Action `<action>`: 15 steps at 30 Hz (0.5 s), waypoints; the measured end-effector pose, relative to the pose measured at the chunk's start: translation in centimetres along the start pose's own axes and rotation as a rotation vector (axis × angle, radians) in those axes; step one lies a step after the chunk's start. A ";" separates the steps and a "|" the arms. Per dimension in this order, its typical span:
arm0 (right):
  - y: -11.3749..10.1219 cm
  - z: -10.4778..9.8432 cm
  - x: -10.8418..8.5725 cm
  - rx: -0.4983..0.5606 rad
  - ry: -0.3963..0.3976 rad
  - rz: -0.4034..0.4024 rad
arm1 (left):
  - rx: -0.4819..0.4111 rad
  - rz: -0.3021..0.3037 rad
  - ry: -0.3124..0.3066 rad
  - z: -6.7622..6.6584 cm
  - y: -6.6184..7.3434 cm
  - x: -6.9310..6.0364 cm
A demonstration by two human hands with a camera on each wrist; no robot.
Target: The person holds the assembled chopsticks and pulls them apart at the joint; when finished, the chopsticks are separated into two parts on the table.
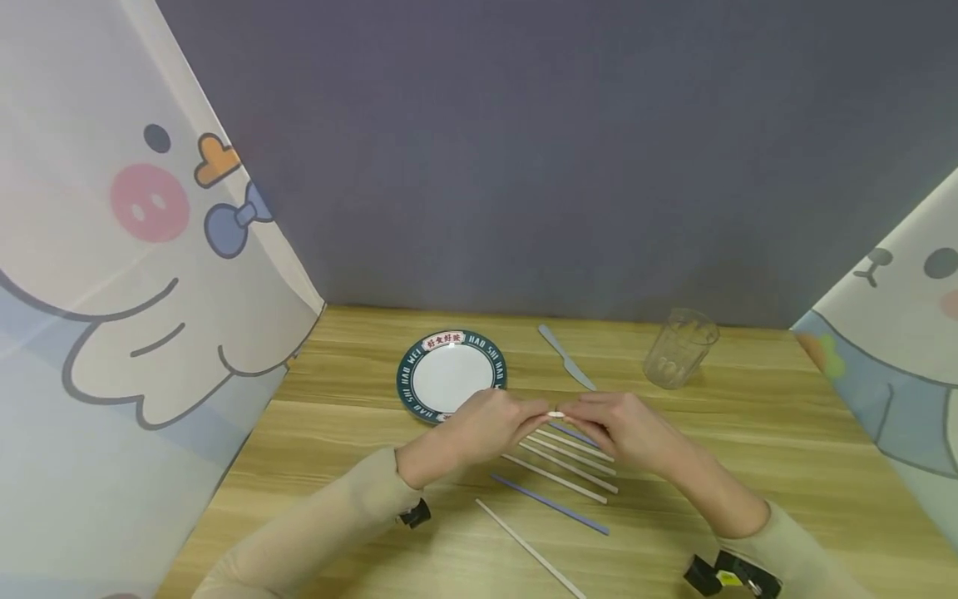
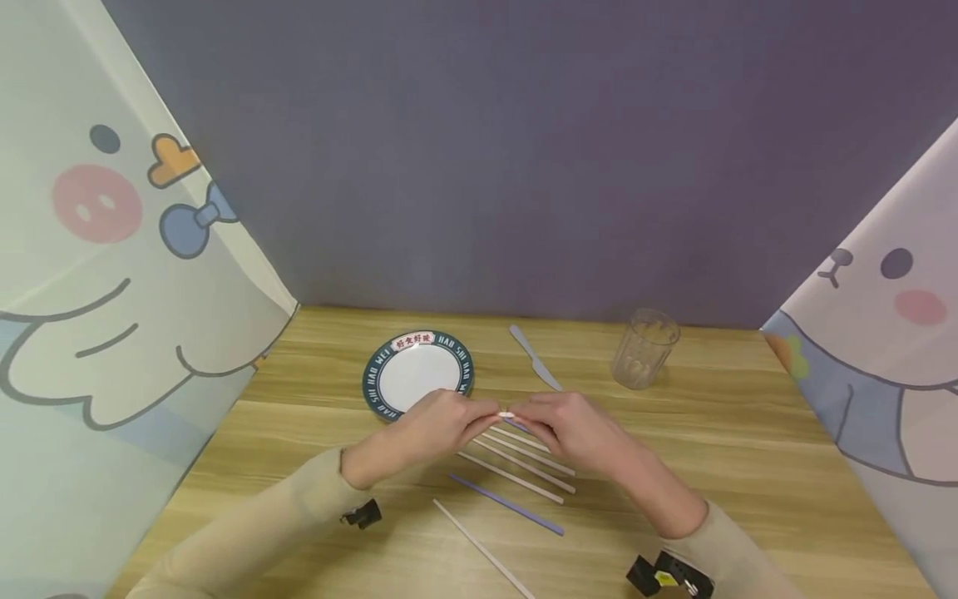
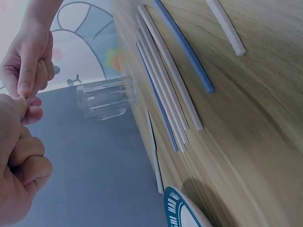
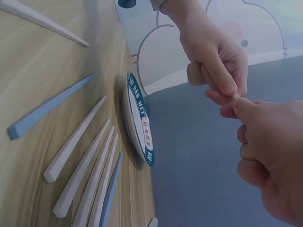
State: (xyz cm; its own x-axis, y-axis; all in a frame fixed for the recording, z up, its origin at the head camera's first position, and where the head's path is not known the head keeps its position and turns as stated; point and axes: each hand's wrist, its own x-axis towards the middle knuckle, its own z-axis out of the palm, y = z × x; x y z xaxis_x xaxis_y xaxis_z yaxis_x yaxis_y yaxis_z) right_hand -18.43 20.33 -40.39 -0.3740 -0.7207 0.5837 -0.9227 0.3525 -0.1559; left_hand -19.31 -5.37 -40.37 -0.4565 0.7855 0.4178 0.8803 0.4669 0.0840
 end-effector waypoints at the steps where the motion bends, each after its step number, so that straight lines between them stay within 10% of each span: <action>1: 0.0 0.0 0.0 0.004 -0.001 0.003 | 0.001 -0.001 0.000 0.0 0.0 0.0; 15: -0.2 0.1 0.1 -0.018 0.041 -0.002 | -0.017 -0.001 0.008 -0.2 0.0 0.2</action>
State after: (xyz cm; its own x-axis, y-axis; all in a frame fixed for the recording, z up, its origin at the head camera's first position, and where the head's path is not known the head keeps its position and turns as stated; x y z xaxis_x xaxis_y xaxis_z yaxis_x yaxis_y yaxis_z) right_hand -18.31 20.13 -40.41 -0.3680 -0.6963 0.6162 -0.9214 0.3621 -0.1411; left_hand -19.39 -5.32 -40.11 -0.4563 0.7818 0.4250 0.8820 0.4605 0.0999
